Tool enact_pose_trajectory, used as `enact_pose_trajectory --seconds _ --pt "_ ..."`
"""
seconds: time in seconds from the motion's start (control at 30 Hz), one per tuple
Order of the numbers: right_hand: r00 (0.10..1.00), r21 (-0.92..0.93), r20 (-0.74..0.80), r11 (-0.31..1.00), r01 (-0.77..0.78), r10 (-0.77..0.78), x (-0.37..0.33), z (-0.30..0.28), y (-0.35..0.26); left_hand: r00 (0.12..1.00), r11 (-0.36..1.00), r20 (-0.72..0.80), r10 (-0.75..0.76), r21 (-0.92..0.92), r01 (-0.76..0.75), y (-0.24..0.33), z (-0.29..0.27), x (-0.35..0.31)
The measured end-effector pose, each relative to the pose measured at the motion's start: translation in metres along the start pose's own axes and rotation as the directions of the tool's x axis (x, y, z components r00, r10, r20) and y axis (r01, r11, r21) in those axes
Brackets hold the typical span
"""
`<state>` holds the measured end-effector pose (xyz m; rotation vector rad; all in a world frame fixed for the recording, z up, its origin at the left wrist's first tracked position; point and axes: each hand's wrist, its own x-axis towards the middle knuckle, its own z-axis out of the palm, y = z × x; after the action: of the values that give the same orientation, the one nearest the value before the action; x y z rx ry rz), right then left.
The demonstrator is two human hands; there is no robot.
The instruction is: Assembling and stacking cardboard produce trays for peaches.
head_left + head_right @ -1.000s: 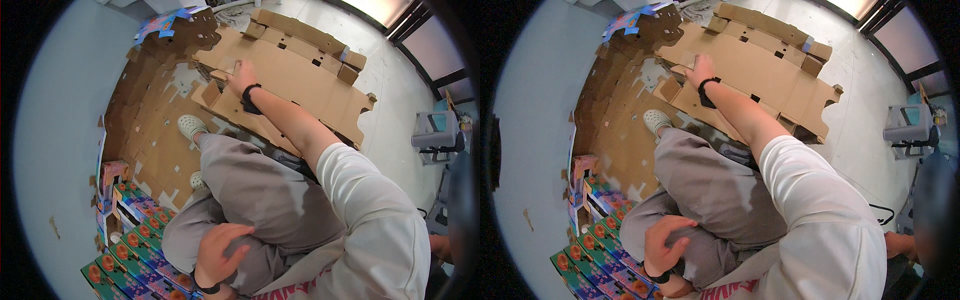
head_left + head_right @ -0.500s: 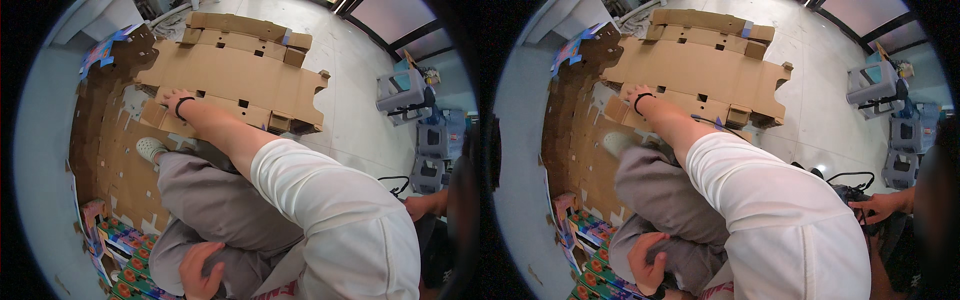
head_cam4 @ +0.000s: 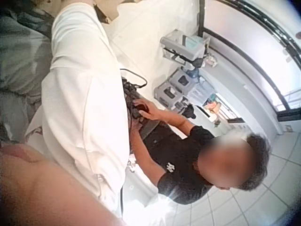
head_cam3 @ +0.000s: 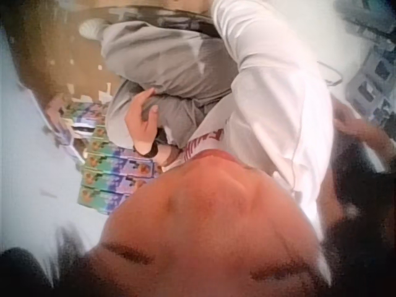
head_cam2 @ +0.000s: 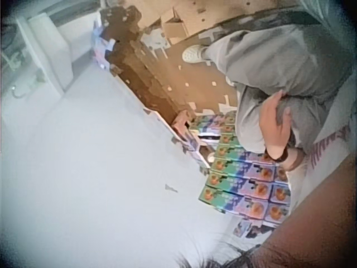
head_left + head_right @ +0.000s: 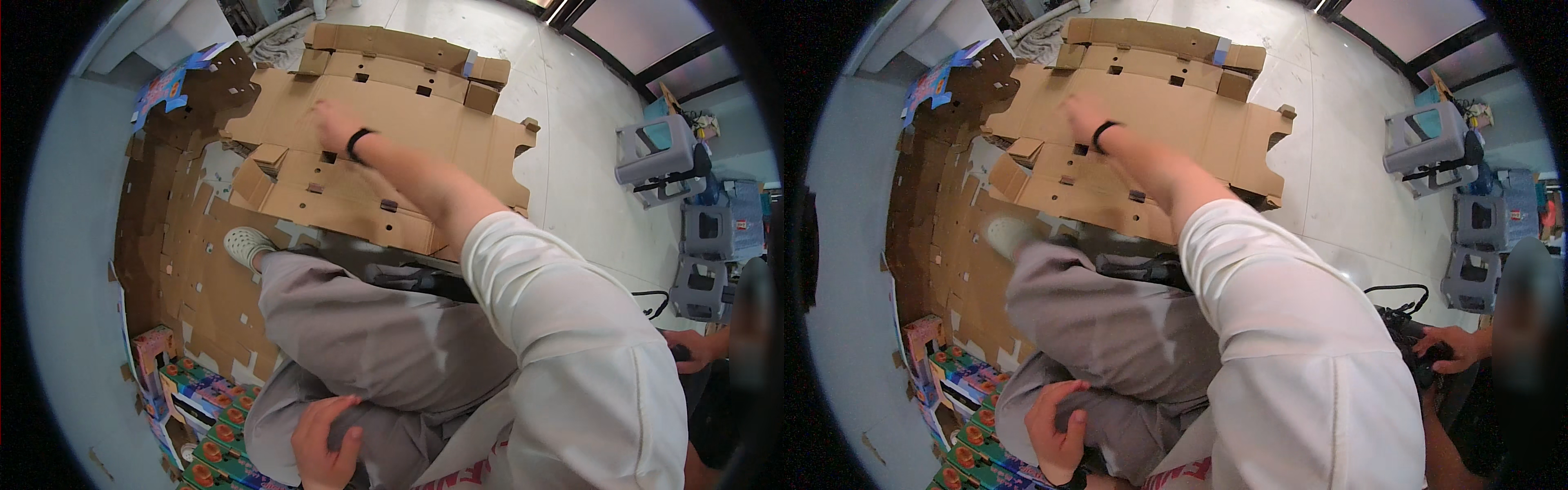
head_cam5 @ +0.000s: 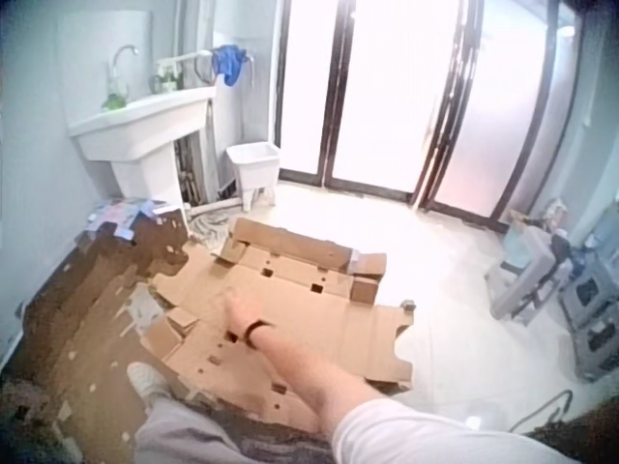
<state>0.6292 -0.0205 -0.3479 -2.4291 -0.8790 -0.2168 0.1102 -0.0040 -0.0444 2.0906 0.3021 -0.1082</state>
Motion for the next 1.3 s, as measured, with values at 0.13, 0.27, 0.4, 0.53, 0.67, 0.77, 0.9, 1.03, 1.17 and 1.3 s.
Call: enact_pose_trajectory --seconds 0.13,0.27,0.4,0.53,0.67,0.77,0.9,1.03,1.17,1.3 --pt "0.954 -0.507 0.109 0.841 -0.189 0.280 0.016 -0.098 0.105 0.999 0.997 0.035 0.040 0.057 -0.042 -0.002 -0.005 0.000" --pt "0.879 -0.894 0.084 0.425 -0.142 0.470 -0.006 -0.175 0.185 0.999 0.998 0.006 -0.033 0.056 0.032 0.000 -0.002 0.003" --pt "0.693 -0.807 0.156 0.495 -0.321 0.704 -0.028 -0.217 0.244 0.998 0.999 0.064 0.014 0.046 -0.017 0.006 -0.003 0.010" --pt "0.726 -0.544 0.147 0.668 -0.508 0.672 -0.053 -0.216 0.282 0.994 0.995 0.047 -0.095 0.008 0.094 0.010 0.000 0.014" --pt "0.686 -0.525 0.201 0.669 -0.526 0.699 -0.061 -0.215 0.306 0.982 0.983 0.049 -0.183 0.014 0.182 0.004 0.004 0.017" --pt "0.717 -0.654 0.277 0.672 -0.348 0.640 -0.068 -0.214 0.315 0.978 0.979 0.044 -0.205 0.023 0.204 -0.001 0.006 0.019" --pt "0.752 -0.630 0.189 0.665 -0.401 0.632 -0.075 -0.204 0.323 0.964 0.963 0.007 -0.265 -0.053 0.265 -0.004 0.007 0.019" --pt "0.673 -0.613 0.254 0.654 -0.443 0.694 -0.071 -0.192 0.333 0.960 0.959 0.015 -0.281 -0.038 0.281 -0.001 0.006 0.021" --pt "0.629 -0.609 0.296 0.649 -0.455 0.719 -0.076 -0.191 0.328 0.966 0.965 0.016 -0.257 -0.044 0.258 0.003 0.007 0.024" --pt "0.758 -0.539 0.174 0.705 -0.461 0.628 -0.106 -0.199 0.302 0.971 0.970 -0.040 -0.236 -0.076 0.232 0.005 0.009 0.022"
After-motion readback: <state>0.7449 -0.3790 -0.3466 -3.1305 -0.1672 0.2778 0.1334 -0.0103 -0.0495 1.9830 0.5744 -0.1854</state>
